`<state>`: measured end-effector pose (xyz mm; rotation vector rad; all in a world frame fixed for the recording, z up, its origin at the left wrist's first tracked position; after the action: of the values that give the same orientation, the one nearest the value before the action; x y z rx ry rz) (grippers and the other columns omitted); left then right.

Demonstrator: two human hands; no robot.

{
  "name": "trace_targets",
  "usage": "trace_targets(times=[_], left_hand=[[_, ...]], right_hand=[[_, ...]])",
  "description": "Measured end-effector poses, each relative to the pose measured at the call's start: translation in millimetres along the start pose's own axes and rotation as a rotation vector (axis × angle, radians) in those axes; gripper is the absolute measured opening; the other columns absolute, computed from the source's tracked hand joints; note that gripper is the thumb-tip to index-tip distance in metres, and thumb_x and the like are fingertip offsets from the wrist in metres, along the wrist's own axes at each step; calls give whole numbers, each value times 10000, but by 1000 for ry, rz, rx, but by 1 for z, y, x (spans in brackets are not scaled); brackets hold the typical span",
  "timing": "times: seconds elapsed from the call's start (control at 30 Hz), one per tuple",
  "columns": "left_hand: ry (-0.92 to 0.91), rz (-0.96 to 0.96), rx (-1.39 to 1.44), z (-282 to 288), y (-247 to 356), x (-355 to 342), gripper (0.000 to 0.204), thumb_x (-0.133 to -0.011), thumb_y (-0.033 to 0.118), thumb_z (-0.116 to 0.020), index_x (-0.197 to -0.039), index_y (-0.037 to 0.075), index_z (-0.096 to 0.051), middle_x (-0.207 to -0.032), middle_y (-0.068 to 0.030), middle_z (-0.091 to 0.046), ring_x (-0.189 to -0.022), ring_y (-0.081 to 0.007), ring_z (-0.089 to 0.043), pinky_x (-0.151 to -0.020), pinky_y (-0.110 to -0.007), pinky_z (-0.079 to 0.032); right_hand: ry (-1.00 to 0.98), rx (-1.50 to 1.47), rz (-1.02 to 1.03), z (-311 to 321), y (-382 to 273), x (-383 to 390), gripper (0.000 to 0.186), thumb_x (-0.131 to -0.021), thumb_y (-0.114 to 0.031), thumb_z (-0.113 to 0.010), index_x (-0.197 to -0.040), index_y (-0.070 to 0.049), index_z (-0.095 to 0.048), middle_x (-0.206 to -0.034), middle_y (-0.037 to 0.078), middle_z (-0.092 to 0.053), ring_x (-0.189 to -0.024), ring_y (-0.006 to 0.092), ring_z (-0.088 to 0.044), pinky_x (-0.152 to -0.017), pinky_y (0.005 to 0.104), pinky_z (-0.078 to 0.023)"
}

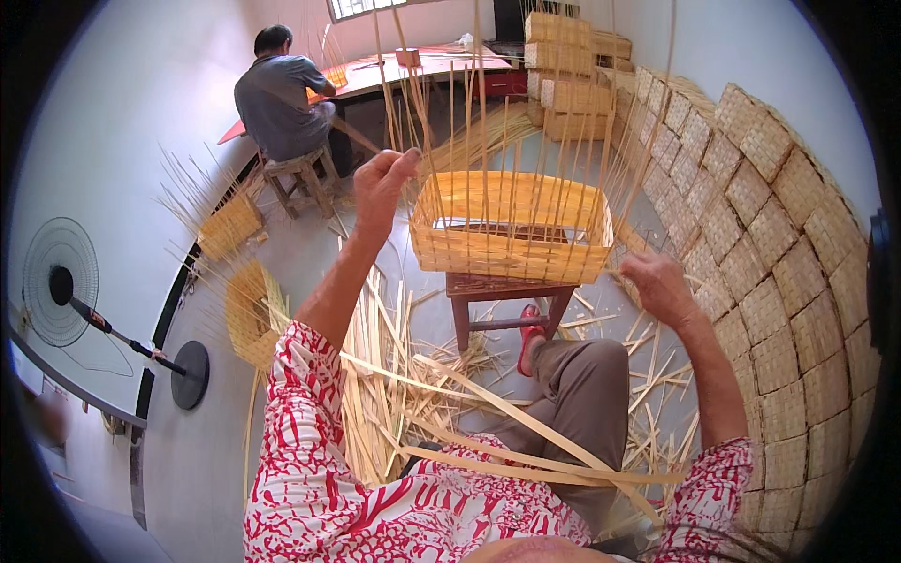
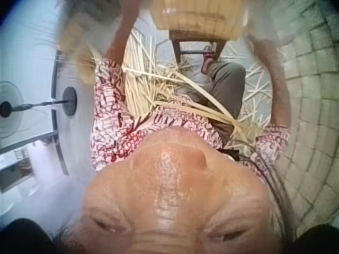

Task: The person weaves a basket by hand, interlacing thin bamboo strips through a pre-formed frame. They repeatedly pull, bend, and tuck the strips to build up the basket walls.

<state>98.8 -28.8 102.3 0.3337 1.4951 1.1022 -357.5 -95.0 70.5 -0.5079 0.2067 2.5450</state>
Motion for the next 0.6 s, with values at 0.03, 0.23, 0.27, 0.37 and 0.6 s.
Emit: trace_targets(times=[0.03,0.23,0.27,0.37,0.6], left_hand=[[-81,18,-36,-5,8,-1,295,-959,272,-683,-1140,40,-683,-956,-23,-708,-912,-108,-649,-831,-284,-510],[-446,344,-259,-36,9,-18,1002,-886,488,-714,-1582,44,-148,-1467,-243,-474,-1189,-325,-622,-945,-451,-520],[-478,339,-261,-35,4,-13,911,-879,482,-725,-1539,42,-275,-1393,-216,-544,-1161,-295,-631,-936,-434,-517],[-561,119,-293,-39,26,-24,509,-899,418,-724,-1248,54,-658,-1127,-106,-699,-1046,-196,-644,-894,-354,-507],[-825,31,-48,-62,62,-32,479,-951,291,-684,-1335,25,-576,-1252,-141,-648,-1148,-216,-629,-985,-379,-509]], right_hand=[[-15,-16,-9,-16,4,9,75,-857,-62,-588,-914,-71,-637,-874,139,-620,-863,357,-639,-730,463,-495],[-88,-138,49,-67,-32,-16,76,-890,-45,-563,-935,-48,-625,-994,129,-642,-908,376,-632,-757,455,-511],[-93,-162,75,-76,-39,-25,73,-897,-38,-560,-938,-42,-620,-1051,132,-645,-942,375,-635,-781,451,-516],[47,-216,62,-78,-45,-41,66,-909,-30,-557,-949,-29,-610,-1176,142,-633,-1021,377,-635,-827,444,-525],[171,-401,-99,-121,-54,-71,84,-905,-57,-590,-983,-47,-618,-1263,105,-612,-1109,355,-617,-869,442,-525]])
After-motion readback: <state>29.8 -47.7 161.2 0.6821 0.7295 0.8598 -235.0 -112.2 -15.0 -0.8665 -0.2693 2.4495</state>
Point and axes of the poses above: each hand's wrist, its own x-axis away from the middle knuckle, its own z-axis out of the back of the hand, y = z × x, the point moved 3 cm from there along -x, towards the middle knuckle
